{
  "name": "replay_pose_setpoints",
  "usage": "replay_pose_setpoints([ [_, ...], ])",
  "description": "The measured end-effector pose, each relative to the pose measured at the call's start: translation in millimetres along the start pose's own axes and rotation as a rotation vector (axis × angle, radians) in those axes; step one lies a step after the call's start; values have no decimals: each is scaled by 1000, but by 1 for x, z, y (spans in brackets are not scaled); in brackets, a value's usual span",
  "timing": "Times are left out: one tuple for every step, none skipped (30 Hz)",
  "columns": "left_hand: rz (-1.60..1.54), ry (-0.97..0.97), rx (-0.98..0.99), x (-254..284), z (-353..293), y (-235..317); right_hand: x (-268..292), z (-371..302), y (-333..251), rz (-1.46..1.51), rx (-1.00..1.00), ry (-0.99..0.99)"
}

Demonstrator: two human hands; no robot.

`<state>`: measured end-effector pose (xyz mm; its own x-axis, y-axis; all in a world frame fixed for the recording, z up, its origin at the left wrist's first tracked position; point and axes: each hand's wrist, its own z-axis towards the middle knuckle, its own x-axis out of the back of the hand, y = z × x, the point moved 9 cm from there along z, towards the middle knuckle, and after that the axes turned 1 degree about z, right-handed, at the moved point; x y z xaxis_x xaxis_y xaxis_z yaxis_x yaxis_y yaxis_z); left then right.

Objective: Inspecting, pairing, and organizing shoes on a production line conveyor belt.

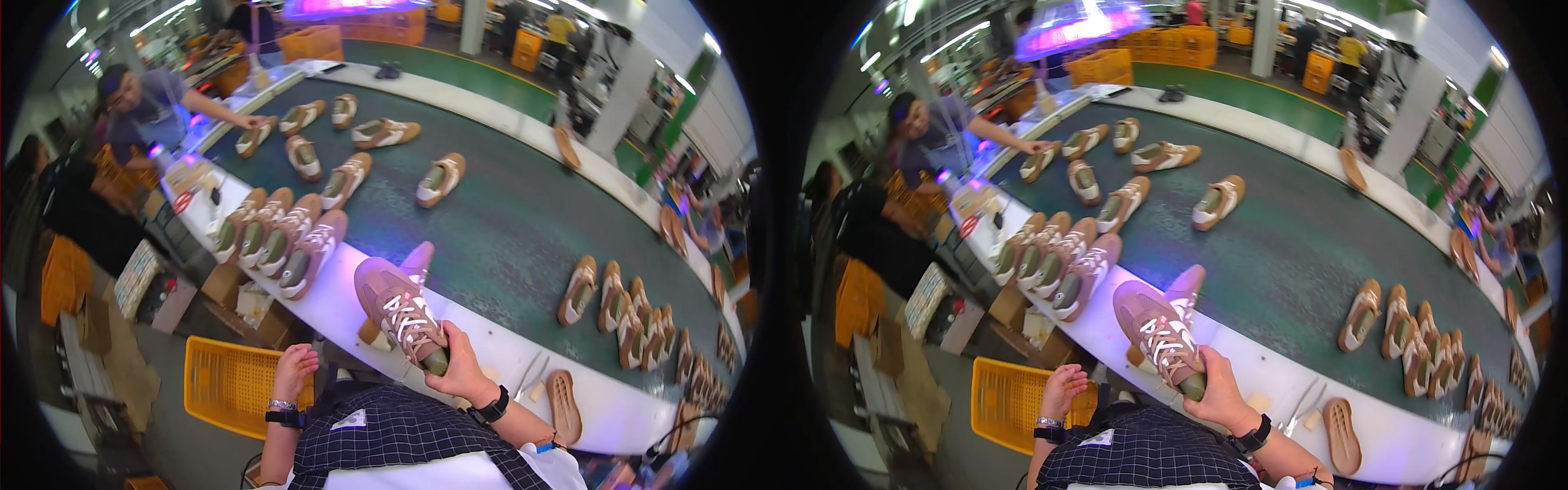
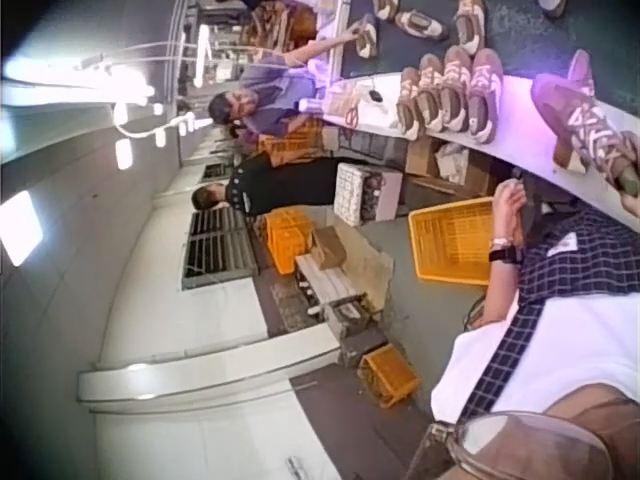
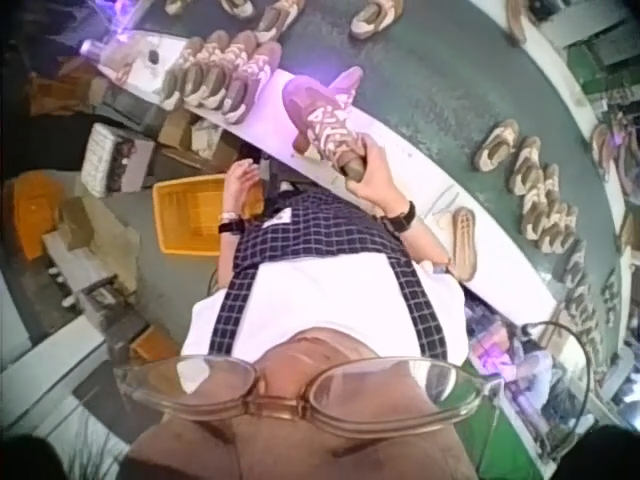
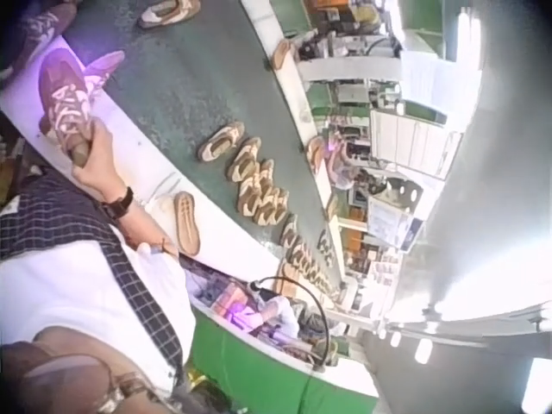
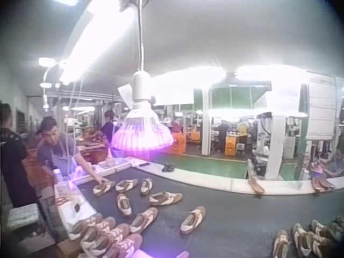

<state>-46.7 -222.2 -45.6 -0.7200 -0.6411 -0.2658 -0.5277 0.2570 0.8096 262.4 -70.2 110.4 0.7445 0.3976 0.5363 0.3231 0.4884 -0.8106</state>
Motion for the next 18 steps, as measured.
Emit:
replay_pose_setpoints([
  [-8,-17,-13,-1,-5,6,-9,8,-7,12,36,-34],
  [-9,-21,-15,-1,-11,12,-19,15,-15,27,70,-69],
  [-26,-66,-37,-6,-16,21,-29,23,-21,25,93,-114],
  [-37,-98,-51,-10,-19,29,-38,31,-28,22,117,-157],
  [-46,-132,-65,-15,-22,39,-48,39,-35,15,142,-197],
  [-112,-174,-95,-20,-25,51,-59,46,-42,6,159,-254],
  [-176,-219,-126,-26,-28,63,-70,53,-49,-9,176,-308],
  [-238,-266,-159,-31,-29,75,-81,60,-57,-32,201,-352],
  [-264,-277,-179,-32,-28,85,-93,66,-66,-41,240,-400],
  [-289,-289,-199,-33,-26,95,-105,73,-76,-56,288,-440],
  [-335,-330,-244,-33,-24,107,-117,78,-86,-71,335,-478],
  [-288,-240,-222,-22,-17,112,-127,83,-90,-94,313,-497],
  [-282,-187,-220,-13,-13,116,-138,90,-95,-110,311,-523],
  [-288,-151,-234,-5,-10,121,-148,99,-101,-124,316,-540],
  [-286,-89,-218,6,-5,123,-159,107,-105,-137,309,-556],
  [-346,-79,-252,14,-3,129,-168,112,-112,-192,331,-550],
  [-355,-81,-278,23,0,136,-180,119,-117,-204,334,-573],
  [-364,-70,-288,33,4,141,-191,127,-122,-214,348,-591],
])
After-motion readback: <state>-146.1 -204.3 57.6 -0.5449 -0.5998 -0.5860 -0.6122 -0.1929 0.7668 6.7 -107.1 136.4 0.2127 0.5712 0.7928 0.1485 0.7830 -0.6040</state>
